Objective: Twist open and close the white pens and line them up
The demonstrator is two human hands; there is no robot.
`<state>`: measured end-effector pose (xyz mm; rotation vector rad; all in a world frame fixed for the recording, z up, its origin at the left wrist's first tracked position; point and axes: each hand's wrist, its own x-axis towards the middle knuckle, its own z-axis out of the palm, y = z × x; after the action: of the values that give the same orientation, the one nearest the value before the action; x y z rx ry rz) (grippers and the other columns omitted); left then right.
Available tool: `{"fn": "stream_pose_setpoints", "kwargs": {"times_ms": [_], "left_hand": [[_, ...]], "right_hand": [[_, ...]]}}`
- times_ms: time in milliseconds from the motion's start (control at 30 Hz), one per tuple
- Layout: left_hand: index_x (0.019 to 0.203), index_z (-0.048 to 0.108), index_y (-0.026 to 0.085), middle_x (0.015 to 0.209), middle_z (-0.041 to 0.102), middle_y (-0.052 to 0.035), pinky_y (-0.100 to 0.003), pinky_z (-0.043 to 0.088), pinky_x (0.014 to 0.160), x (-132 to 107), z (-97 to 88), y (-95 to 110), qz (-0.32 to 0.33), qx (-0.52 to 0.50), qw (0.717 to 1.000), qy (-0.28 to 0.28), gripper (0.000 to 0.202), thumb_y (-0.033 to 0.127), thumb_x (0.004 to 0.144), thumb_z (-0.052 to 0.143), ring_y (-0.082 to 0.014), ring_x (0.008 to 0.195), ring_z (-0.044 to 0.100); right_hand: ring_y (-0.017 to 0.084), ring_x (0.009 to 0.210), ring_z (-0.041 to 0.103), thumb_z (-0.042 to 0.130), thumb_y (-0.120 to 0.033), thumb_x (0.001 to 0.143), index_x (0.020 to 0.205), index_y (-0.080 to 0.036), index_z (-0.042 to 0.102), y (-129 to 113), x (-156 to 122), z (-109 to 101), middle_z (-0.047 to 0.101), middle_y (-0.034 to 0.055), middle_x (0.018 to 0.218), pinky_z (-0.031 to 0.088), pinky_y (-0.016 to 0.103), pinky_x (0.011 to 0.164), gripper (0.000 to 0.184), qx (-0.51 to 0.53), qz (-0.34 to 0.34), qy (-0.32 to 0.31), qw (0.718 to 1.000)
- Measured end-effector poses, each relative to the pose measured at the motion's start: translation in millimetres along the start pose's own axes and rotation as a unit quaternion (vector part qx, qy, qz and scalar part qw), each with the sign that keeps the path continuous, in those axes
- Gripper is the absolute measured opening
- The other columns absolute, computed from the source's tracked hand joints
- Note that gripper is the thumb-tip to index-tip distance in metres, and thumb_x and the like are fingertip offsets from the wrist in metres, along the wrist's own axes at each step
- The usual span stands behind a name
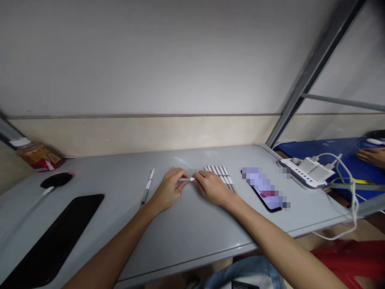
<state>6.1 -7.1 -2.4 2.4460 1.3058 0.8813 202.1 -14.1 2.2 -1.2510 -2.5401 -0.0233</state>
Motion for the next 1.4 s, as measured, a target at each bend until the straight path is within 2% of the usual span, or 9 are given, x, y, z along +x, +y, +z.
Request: {"fn": "stream_pose_setpoints", "kwargs": {"times_ms": [133, 267, 367, 600, 767, 933, 1100, 1200, 1400], "left_hand": [[0.102, 0.056, 0.020, 0.103, 0.063, -0.0054, -0.036, 0.038, 0.087, -3, -0.6, 5, 0.030, 0.078, 0.996, 0.008, 0.016, 0.028, 0.090, 0.050, -0.0209, 0.100, 0.055], [0.087, 0.058, 0.018, 0.083, 0.065, -0.0039, -0.034, 0.039, 0.076, -4, -0.5, 7, 0.042, 0.150, 0.984, -0.084, 0.025, 0.023, 0.096, 0.036, -0.0184, 0.079, 0.058], [0.081, 0.057, 0.017, 0.075, 0.062, -0.0039, -0.032, 0.038, 0.072, -5, -1.0, 9, 0.077, 0.197, 0.974, -0.082, 0.023, 0.010, 0.091, 0.038, -0.0184, 0.074, 0.055], [0.076, 0.056, 0.017, 0.073, 0.058, -0.0037, -0.035, 0.035, 0.070, -9, -5.2, 9, 0.183, 0.274, 0.944, -0.029, 0.021, 0.003, 0.085, 0.044, -0.0198, 0.075, 0.048], [0.086, 0.057, 0.018, 0.080, 0.060, -0.0042, -0.036, 0.034, 0.071, -5, -9.8, 6, 0.130, 0.247, 0.960, -0.013, 0.021, 0.019, 0.096, 0.038, -0.0198, 0.080, 0.048], [0.094, 0.058, 0.019, 0.091, 0.063, -0.0039, -0.036, 0.036, 0.079, -4, -12.8, 13, 0.083, 0.151, 0.985, -0.027, 0.026, 0.028, 0.098, 0.033, -0.0194, 0.089, 0.051], [0.094, 0.060, 0.020, 0.094, 0.064, -0.0043, -0.036, 0.036, 0.083, -4, -15.1, 9, 0.053, 0.148, 0.987, -0.029, 0.030, 0.030, 0.098, 0.032, -0.0202, 0.092, 0.052], [0.091, 0.060, 0.021, 0.095, 0.064, -0.0059, -0.038, 0.037, 0.081, -4, -17.4, -3, -0.005, 0.211, 0.977, 0.002, 0.030, 0.034, 0.096, 0.033, -0.0225, 0.092, 0.053], [0.094, 0.060, 0.020, 0.102, 0.064, -0.0089, -0.040, 0.038, 0.080, -2, -24.7, -22, -0.076, 0.271, 0.959, 0.033, 0.030, 0.035, 0.094, 0.034, -0.0260, 0.099, 0.052]], "right_hand": [[0.019, 0.086, 0.059, 0.032, -0.025, 0.100, 0.109, -0.016, 0.056, -4, 0, -1, 0.063, 0.0100, 0.101, 0.037, 0.030, 0.077, 0.027, -0.002, -0.001, -0.017, 1.000], [0.021, 0.089, 0.060, 0.033, -0.024, 0.099, 0.106, -0.017, 0.057, -10, 0, -1, 0.065, 0.0111, 0.100, 0.038, 0.031, 0.078, 0.026, -0.033, -0.002, -0.034, 0.999], [0.020, 0.077, 0.061, 0.030, -0.030, 0.099, 0.110, -0.016, 0.055, -12, -2, -4, 0.067, 0.0114, 0.094, 0.037, 0.029, 0.068, 0.031, -0.008, 0.003, -0.062, 0.998], [0.012, 0.064, 0.052, 0.037, -0.038, 0.098, 0.092, -0.016, 0.063, -1, -5, -9, 0.063, 0.0032, 0.074, 0.035, 0.024, 0.063, 0.035, 0.279, -0.004, -0.045, 0.959], [0.010, 0.056, 0.048, 0.067, -0.036, 0.079, 0.090, -0.015, 0.066, 10, 3, -3, 0.060, -0.0017, 0.066, 0.036, 0.023, 0.057, 0.023, 0.526, 0.104, 0.036, 0.843], [0.010, 0.063, 0.052, 0.080, -0.027, 0.064, 0.089, -0.018, 0.063, 17, 9, 1, 0.062, -0.0017, 0.072, 0.039, 0.022, 0.058, 0.032, 0.713, 0.204, 0.192, 0.643], [0.010, 0.065, 0.053, 0.068, -0.031, 0.078, 0.108, -0.023, 0.056, 27, 9, -8, 0.057, -0.0034, 0.075, 0.046, 0.022, 0.059, 0.033, 0.844, 0.212, 0.167, 0.464], [0.007, 0.046, 0.037, 0.062, -0.032, 0.083, 0.108, -0.026, 0.051, 29, 8, -14, 0.043, -0.0079, 0.061, 0.030, 0.016, 0.039, 0.028, 0.875, 0.205, 0.141, 0.415], [0.005, 0.040, 0.021, 0.062, -0.034, 0.084, 0.100, -0.028, 0.048, 28, 7, -17, 0.032, -0.0098, 0.056, 0.011, 0.014, 0.034, 0.022, 0.884, 0.191, 0.113, 0.412]]}}
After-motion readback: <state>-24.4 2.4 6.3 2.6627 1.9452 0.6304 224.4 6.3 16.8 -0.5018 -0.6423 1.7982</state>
